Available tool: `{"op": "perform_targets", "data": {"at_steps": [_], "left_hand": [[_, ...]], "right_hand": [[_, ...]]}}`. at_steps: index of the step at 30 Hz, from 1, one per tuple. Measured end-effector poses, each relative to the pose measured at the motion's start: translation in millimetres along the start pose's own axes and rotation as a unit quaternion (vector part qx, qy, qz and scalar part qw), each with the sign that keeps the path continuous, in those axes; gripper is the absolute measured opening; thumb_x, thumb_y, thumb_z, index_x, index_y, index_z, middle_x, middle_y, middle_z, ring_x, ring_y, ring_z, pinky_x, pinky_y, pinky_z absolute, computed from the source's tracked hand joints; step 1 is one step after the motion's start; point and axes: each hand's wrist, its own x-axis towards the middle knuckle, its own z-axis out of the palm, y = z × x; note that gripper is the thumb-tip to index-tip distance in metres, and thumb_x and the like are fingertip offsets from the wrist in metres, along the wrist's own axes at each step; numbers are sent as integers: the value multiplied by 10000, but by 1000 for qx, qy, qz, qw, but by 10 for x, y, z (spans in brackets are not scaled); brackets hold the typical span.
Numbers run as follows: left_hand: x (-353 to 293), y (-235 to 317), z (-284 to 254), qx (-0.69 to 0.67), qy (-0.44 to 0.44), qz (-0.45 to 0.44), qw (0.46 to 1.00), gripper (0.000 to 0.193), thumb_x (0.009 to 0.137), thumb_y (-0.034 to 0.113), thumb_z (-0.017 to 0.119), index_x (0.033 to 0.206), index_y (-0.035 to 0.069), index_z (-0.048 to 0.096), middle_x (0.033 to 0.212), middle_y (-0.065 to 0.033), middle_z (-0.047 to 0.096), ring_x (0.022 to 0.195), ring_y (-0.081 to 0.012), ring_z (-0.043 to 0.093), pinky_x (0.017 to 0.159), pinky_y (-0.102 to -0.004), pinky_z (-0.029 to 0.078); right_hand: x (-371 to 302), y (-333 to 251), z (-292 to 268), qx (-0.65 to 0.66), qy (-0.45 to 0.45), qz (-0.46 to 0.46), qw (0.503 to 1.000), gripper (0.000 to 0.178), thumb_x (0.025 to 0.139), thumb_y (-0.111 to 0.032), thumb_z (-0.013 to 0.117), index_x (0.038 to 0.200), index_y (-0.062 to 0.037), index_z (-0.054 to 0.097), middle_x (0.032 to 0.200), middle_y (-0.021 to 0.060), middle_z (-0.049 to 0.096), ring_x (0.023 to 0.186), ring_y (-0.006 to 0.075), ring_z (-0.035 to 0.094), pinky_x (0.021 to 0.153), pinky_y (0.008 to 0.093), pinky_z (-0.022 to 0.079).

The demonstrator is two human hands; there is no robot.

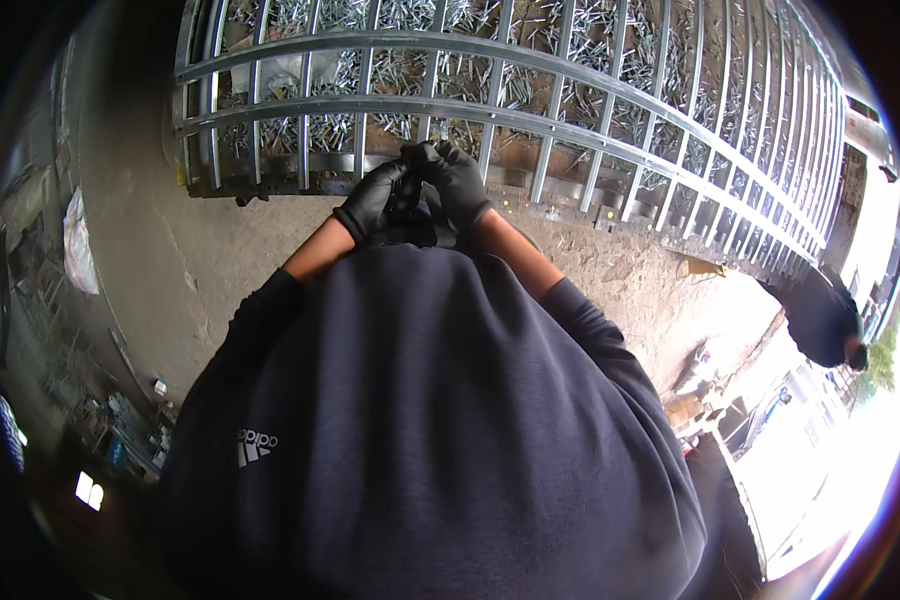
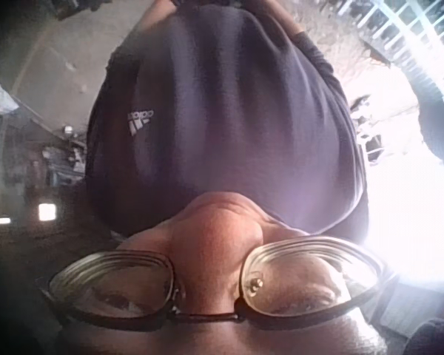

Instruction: The person assembles a metal frame by placing a curved metal bar into a grid structure and securing it with a power drill. They repeatedly position the bar and drive screws to fasten it in place.

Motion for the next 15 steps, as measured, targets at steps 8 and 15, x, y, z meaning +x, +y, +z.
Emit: {"op": "perform_targets", "data": {"at_steps": [8,15], "left_hand": [[186,-259,-756,115,115,31,986,260,1068,300,535,1162,94,662,651,72,505,484,-47,393,461,-221,350],[843,-607,-1309,246,91,98,960,218,1063,273,535,1172,116,638,647,80,443,502,-63,378,472,-235,298]], "right_hand": [[1000,51,-742,-161,5,135,978,111,988,-150,653,1051,-59,665,819,65,696,615,152,626,561,304,507],[1466,151,-997,-556,-115,23,823,308,1052,-360,532,1140,-98,667,983,112,717,848,278,711,770,349,574]]}}
